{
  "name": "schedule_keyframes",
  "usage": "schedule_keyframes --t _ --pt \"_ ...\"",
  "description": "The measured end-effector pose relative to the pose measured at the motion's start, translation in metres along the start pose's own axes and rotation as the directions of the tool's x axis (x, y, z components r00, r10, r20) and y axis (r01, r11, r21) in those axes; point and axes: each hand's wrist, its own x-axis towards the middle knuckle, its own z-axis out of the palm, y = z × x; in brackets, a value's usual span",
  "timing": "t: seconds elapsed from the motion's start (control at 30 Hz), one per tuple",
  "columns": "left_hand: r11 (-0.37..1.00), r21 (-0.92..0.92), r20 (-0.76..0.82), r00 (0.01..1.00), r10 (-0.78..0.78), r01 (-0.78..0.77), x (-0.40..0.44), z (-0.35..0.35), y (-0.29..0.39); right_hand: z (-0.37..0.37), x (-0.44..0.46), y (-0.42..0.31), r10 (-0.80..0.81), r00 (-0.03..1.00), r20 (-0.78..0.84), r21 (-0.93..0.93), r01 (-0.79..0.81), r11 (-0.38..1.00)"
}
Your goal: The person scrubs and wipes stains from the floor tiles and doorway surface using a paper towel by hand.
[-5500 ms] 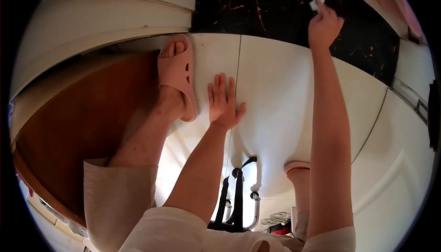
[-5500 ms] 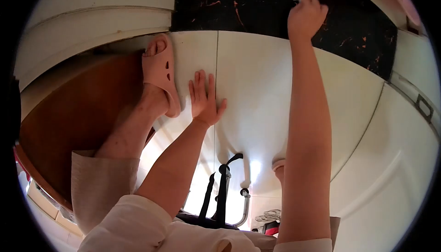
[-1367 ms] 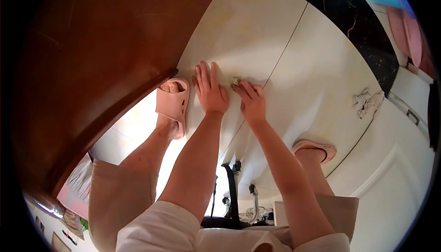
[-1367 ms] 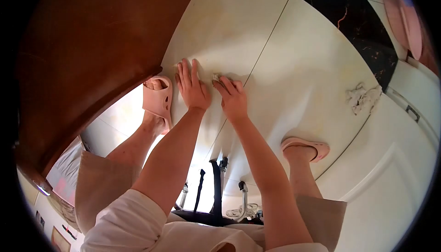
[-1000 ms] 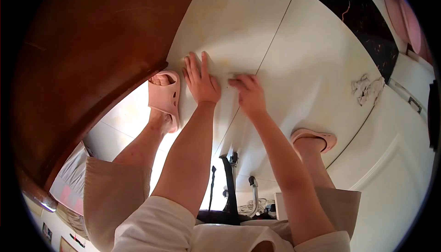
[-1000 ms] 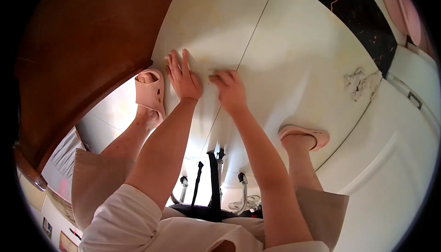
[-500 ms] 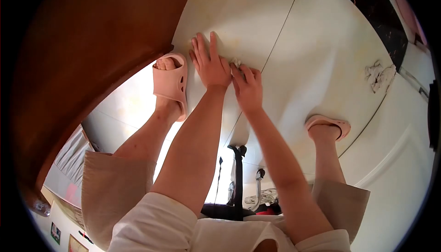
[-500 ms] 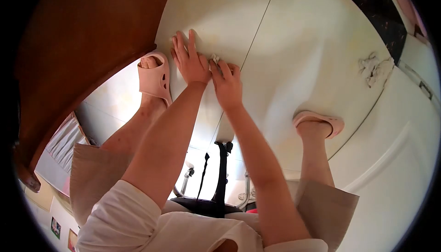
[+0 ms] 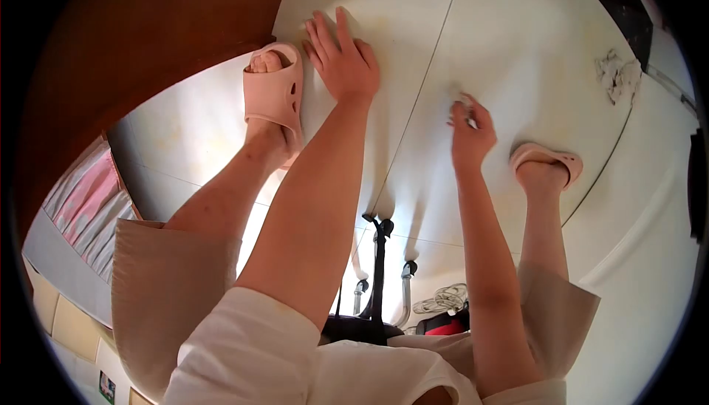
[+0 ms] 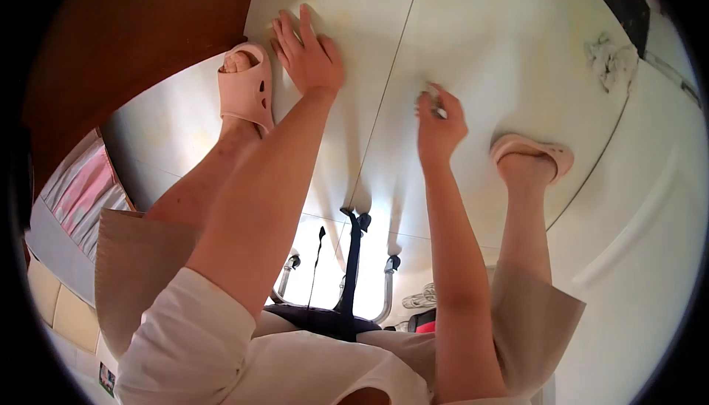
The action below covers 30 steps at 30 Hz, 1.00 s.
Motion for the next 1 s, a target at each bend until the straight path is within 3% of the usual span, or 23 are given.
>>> schedule_keyframes --t 0.03,0.07,0.1,0.17,0.2,0.37,0.47,0.5,0.53,0.57,0.6,0.63,0.67,0.7,0.77,0.8,0.83,0.9,0.93,0.97,1.0 --pt "1.0 -0.004 0.003 1.0 0.006 -0.006 0.0 0.001 0.0 -0.008 -0.001 0.003 0.071 0.991 -0.117 0.148 -0.054 0.988" --pt "1.0 -0.014 -0.002 1.0 0.008 -0.008 0.0 0.002 0.0 -0.016 -0.003 0.006 -0.065 0.985 -0.161 0.005 0.067 0.998" --pt "1.0 -0.023 -0.013 1.0 0.008 -0.009 0.0 0.005 0.001 -0.018 -0.007 0.01 -0.069 0.983 -0.167 0.006 0.071 0.997" --pt "1.0 -0.029 -0.011 1.0 0.005 -0.005 0.002 0.008 0.003 -0.011 -0.017 0.02 -0.089 0.995 -0.045 -0.232 0.077 0.97" --pt "1.0 -0.029 -0.003 1.0 -0.002 0.002 0.002 0.009 0.002 0.005 -0.022 0.029 -0.306 0.948 -0.086 -0.398 0.249 0.883" --pt "1.0 -0.017 -0.008 1.0 -0.004 0.003 0.002 0.006 -0.001 0.06 -0.066 0.026 -0.445 0.886 0.131 -0.34 0.462 0.819" --pt "0.999 -0.019 0.058 0.998 -0.026 0.027 0.002 -0.001 -0.008 0.057 -0.077 0.003 -0.33 0.925 0.189 -0.259 0.371 0.892" --pt "0.999 -0.015 0.107 0.993 -0.044 0.046 0.005 -0.004 -0.01 0.052 -0.074 -0.009 0.136 0.961 0.239 0.125 -0.17 0.978" --pt "0.999 -0.029 0.089 0.996 -0.028 0.03 0.007 -0.009 -0.008 0.043 -0.068 -0.023 0.487 0.746 0.454 0.41 -0.661 0.628" --pt "0.996 -0.075 0.197 0.98 -0.039 0.055 0.011 -0.019 -0.009 0.031 -0.061 -0.038 0.458 0.766 0.451 0.434 -0.637 0.637" --pt "0.989 -0.121 0.301 0.953 -0.044 0.084 0.015 -0.026 -0.016 0.019 -0.056 -0.053 0.428 0.75 0.503 0.607 -0.66 0.442" --pt "0.996 -0.079 0.377 0.923 0.073 -0.046 0.016 -0.025 -0.033 0.008 -0.048 -0.072 0.372 0.741 0.559 0.725 -0.655 0.213" --pt "0.983 -0.041 0.446 0.877 0.179 -0.18 0.018 -0.02 -0.049 0.004 -0.038 -0.089 0.245 0.757 0.606 0.752 -0.646 0.134" --pt "0.97 -0.173 0.682 0.69 0.242 -0.17 0.026 -0.024 -0.057 -0.002 -0.031 -0.119 0.187 0.778 0.6 0.766 -0.626 0.146" --pt "0.969 -0.243 0.801 0.573 0.171 0.051 0.01 -0.057 -0.036 -0.021 -0.027 -0.184 -0.014 0.746 0.666 0.746 -0.665 0.032" --pt "0.953 -0.297 0.832 0.507 0.225 0.066 0.003 -0.083 -0.026 -0.028 -0.034 -0.215 -0.122 0.742 0.66 0.75 -0.66 0.04" --pt "0.918 -0.385 0.783 0.56 0.272 0.092 -0.01 -0.107 -0.01 -0.036 -0.036 -0.244 -0.168 0.743 0.648 0.759 -0.648 0.063" --pt "0.848 -0.504 0.621 0.75 0.226 0.162 -0.04 -0.155 0.019 -0.054 -0.046 -0.304 -0.251 0.681 0.688 0.719 -0.688 0.101" --pt "0.826 -0.55 0.52 0.824 0.225 0.122 -0.058 -0.177 0.029 -0.063 -0.055 -0.332 -0.335 0.635 0.696 0.708 -0.686 0.169" --pt "0.863 -0.497 0.44 0.831 0.34 -0.09 -0.076 -0.172 0.026 -0.074 -0.062 -0.351 -0.38 0.631 0.677 0.724 -0.663 0.189" --pt "0.89 -0.447 0.532 0.773 0.345 -0.09 -0.084 -0.189 0.038 -0.086 -0.066 -0.365 -0.387 0.611 0.691 0.713 -0.663 0.228"
